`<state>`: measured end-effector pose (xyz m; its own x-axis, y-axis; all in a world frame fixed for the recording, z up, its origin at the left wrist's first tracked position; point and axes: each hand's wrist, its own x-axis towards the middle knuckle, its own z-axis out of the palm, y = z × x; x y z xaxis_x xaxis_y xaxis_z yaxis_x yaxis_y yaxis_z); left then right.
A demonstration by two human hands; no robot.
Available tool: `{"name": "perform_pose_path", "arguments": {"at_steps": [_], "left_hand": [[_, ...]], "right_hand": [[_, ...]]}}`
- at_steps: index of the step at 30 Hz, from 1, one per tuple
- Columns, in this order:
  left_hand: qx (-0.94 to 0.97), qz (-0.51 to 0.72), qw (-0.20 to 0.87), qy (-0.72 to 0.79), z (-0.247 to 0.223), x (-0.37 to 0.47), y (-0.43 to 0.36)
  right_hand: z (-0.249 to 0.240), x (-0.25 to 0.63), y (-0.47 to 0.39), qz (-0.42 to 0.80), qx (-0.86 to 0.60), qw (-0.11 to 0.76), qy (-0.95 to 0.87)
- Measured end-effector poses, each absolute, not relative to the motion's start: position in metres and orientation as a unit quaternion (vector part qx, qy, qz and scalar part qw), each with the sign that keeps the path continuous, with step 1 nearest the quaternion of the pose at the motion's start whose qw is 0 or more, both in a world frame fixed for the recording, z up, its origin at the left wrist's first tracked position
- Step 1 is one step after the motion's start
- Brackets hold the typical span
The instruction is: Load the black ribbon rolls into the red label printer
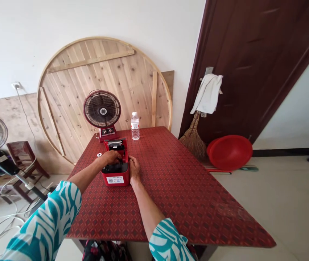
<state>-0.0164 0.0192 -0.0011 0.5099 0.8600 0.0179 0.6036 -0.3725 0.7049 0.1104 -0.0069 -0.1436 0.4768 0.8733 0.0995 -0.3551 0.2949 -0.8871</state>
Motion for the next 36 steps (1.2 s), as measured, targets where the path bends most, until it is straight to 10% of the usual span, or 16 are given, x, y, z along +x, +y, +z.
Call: {"name": "perform_pose_path", "arguments": {"at_steps": [18, 26, 36], "left_hand": [[0.877, 0.070, 0.007, 0.475, 0.021, -0.027, -0.009], [0.706, 0.450, 0.267, 0.477, -0.017, -0.144, -0.012], [0.651, 0.435, 0.325, 0.530, -0.081, -0.164, -0.025]], "right_hand": [[-0.149, 0.111, -0.002, 0.401, -0.439, 0.735, -0.324], [-0.148, 0.113, 0.000, 0.382, -0.443, 0.738, -0.337], [-0.152, 0.116, -0.001, 0.382, -0.441, 0.728, -0.361]]}}
